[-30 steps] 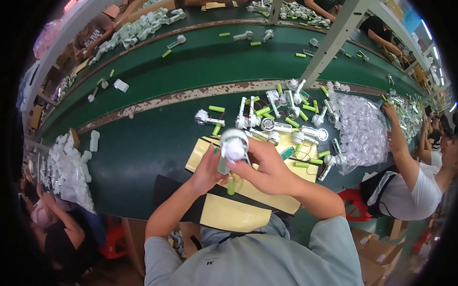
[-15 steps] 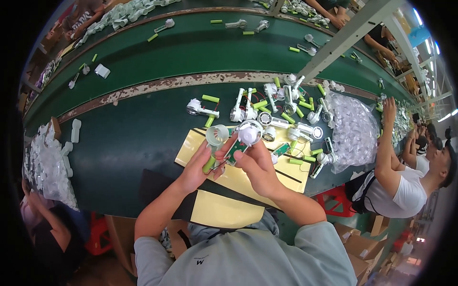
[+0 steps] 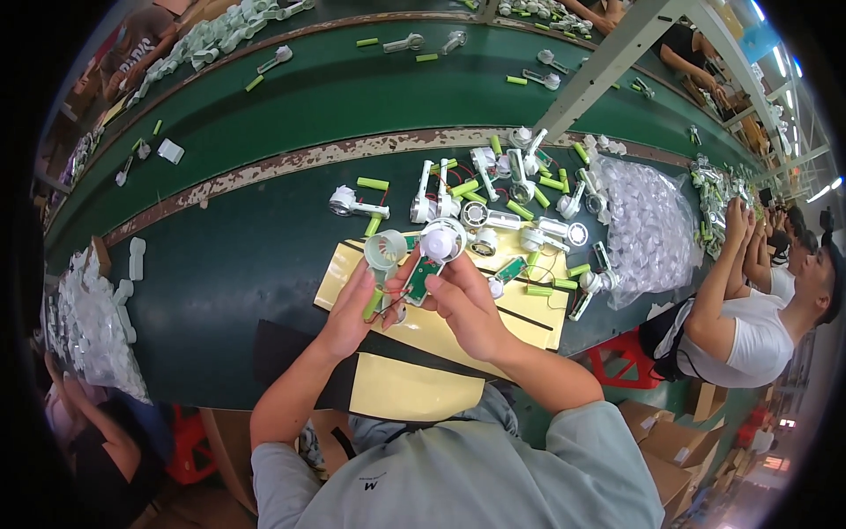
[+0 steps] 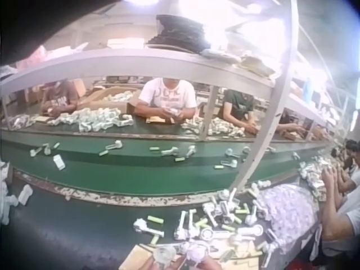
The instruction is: The person assembles handheld portable fans on a production line by fitting the batteries, wiring, and circuit components into the plastic casing and snapping the covers shut by hand.
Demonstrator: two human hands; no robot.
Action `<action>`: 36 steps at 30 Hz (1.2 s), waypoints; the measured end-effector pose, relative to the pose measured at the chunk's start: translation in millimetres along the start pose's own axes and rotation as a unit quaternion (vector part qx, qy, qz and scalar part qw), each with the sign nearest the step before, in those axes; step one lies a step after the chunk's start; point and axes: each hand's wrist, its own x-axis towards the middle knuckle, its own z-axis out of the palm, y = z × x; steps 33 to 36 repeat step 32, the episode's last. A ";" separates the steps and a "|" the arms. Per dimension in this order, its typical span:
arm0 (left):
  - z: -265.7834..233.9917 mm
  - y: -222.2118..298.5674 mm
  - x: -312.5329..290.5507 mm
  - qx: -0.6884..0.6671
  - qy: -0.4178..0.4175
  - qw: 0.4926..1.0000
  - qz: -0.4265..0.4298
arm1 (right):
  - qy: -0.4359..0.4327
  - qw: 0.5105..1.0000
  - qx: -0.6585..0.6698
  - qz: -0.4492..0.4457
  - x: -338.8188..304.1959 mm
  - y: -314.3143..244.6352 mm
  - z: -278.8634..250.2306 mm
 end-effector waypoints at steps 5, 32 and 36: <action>1.1 1.3 -1.2 0.007 0.000 1.000 0.007 | 0.004 1.000 -0.008 0.001 -0.8 -0.1 -1.0; 0.0 2.0 -4.4 0.025 0.021 0.999 -0.003 | 0.057 0.993 -0.066 -0.076 0.0 -3.4 5.3; 0.0 2.0 -4.4 0.025 0.021 0.999 -0.003 | 0.057 0.993 -0.066 -0.076 0.0 -3.4 5.3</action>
